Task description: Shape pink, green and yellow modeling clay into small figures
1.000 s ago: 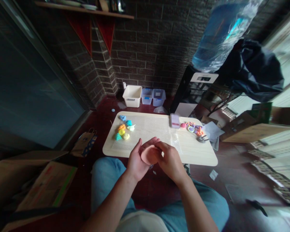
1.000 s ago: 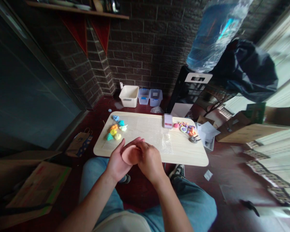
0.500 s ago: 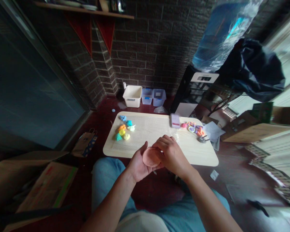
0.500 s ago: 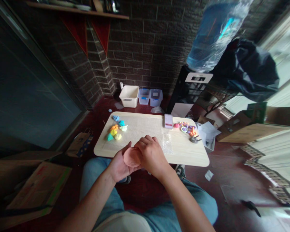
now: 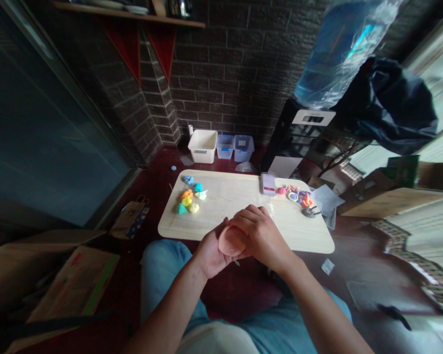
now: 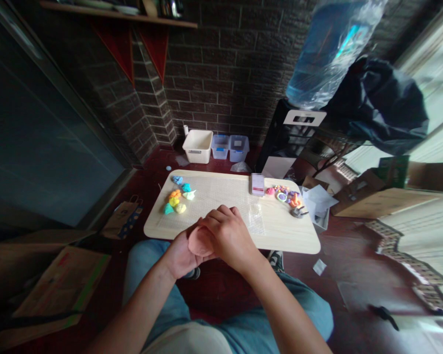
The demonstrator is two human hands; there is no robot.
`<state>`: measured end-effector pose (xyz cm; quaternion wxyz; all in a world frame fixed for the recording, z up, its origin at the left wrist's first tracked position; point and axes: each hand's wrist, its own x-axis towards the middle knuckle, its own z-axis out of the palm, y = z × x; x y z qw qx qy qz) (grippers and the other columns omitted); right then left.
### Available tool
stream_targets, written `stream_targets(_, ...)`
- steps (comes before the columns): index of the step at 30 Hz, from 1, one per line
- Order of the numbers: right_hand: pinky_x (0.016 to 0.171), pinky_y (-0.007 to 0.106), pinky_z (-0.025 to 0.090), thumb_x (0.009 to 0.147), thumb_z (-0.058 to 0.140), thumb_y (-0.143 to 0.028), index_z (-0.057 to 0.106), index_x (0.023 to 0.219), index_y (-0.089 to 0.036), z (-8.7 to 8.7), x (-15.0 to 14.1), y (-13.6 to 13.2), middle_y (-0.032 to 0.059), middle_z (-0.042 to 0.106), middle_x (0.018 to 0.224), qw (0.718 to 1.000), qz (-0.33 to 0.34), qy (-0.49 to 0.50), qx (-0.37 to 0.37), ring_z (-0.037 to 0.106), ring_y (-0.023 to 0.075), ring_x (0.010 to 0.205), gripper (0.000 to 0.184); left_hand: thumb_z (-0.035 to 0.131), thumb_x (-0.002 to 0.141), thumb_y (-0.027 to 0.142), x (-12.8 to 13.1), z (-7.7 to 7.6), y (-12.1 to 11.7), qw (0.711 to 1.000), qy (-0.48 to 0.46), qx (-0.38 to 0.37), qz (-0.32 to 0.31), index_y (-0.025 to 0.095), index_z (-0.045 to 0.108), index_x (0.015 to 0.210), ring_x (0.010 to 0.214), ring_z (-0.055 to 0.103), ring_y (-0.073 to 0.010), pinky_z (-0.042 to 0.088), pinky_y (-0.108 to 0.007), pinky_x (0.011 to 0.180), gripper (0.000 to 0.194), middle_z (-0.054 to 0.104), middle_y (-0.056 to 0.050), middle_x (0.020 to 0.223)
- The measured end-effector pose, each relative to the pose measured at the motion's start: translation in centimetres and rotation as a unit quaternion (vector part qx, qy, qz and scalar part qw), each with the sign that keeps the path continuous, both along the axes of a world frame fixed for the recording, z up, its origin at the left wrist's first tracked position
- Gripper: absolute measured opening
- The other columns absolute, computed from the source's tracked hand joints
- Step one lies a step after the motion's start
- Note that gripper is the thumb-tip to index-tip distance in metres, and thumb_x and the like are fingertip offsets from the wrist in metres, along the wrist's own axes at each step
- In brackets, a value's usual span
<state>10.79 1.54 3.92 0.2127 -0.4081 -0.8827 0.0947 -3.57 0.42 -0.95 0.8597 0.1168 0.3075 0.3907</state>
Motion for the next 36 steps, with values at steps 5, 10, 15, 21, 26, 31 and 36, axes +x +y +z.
stream_targets(5,0.076,0.036,0.037,0.09,0.058,-0.011,0.07,0.094,-0.016,-0.2,-0.1,-0.1,0.0081,0.07,0.087,1.0,0.0,0.022,0.002,0.055,0.0218,0.086,0.013,0.042,0.097,0.034,0.1,0.0,-0.1,0.996,-0.047,-0.073,0.013,0.015,0.066,0.088,0.078,0.067,-0.0192,0.054,-0.035,0.07,0.032,0.073,-0.006,0.083)
stream_targets(10,0.078,0.036,0.04,0.09,0.062,-0.019,0.068,0.105,-0.018,-0.5,0.1,-0.2,0.0077,0.071,0.096,0.998,-0.018,0.064,-0.021,0.058,0.0224,0.092,0.016,0.045,0.096,0.038,-0.2,0.0,-0.2,0.996,-0.076,-0.055,0.013,0.013,0.067,0.087,0.078,0.067,-0.0194,0.055,-0.036,0.073,0.035,0.073,-0.008,0.086)
stream_targets(15,0.08,0.036,0.04,0.092,0.059,-0.019,0.068,0.099,-0.018,-0.8,0.2,-0.4,0.0065,0.071,0.091,0.994,-0.036,0.095,-0.035,0.059,0.0217,0.09,0.011,0.039,0.098,0.041,-0.5,0.7,-0.2,0.995,-0.076,-0.07,0.006,0.011,0.066,0.088,0.078,0.068,-0.02,0.054,-0.044,0.081,0.042,0.073,-0.009,0.084)
stream_targets(21,0.078,0.035,0.038,0.09,0.057,-0.011,0.07,0.092,-0.018,-0.5,0.4,-0.6,0.0051,0.07,0.085,0.995,-0.025,0.091,-0.031,0.057,0.0209,0.085,0.015,0.039,0.098,0.043,-0.4,0.6,-0.3,0.997,-0.042,-0.063,-0.019,0.011,0.067,0.089,0.081,0.068,-0.0217,0.052,-0.048,0.086,0.043,0.073,-0.011,0.089)
stream_targets(26,0.077,0.035,0.037,0.091,0.06,-0.016,0.072,0.093,-0.02,-0.5,0.7,-0.5,0.0046,0.071,0.087,0.998,-0.035,0.057,-0.021,0.057,0.0214,0.086,0.013,0.042,0.096,0.044,-1.1,0.7,-0.3,1.0,-0.016,-0.022,0.004,0.012,0.068,0.094,0.087,0.068,-0.0225,0.053,-0.047,0.086,0.042,0.073,-0.01,0.091)
stream_targets(31,0.075,0.034,0.037,0.09,0.063,-0.022,0.07,0.107,-0.022,-0.4,0.5,-0.4,0.0051,0.071,0.093,0.998,-0.04,0.045,-0.02,0.057,0.0217,0.088,0.018,0.04,0.098,0.036,-1.3,1.4,-0.2,1.0,0.009,0.002,0.004,0.009,0.068,0.098,0.086,0.07,-0.023,0.056,-0.041,0.08,0.039,0.074,-0.013,0.091)
stream_targets(36,0.075,0.035,0.037,0.092,0.06,-0.016,0.073,0.102,-0.022,-0.3,0.3,-0.5,0.0044,0.071,0.088,0.998,-0.021,0.057,-0.004,0.056,0.0219,0.087,0.018,0.043,0.097,0.034,-1.0,1.7,-0.5,0.999,0.039,0.002,0.013,0.009,0.067,0.101,0.084,0.071,-0.0232,0.058,-0.041,0.075,0.035,0.074,-0.014,0.091)
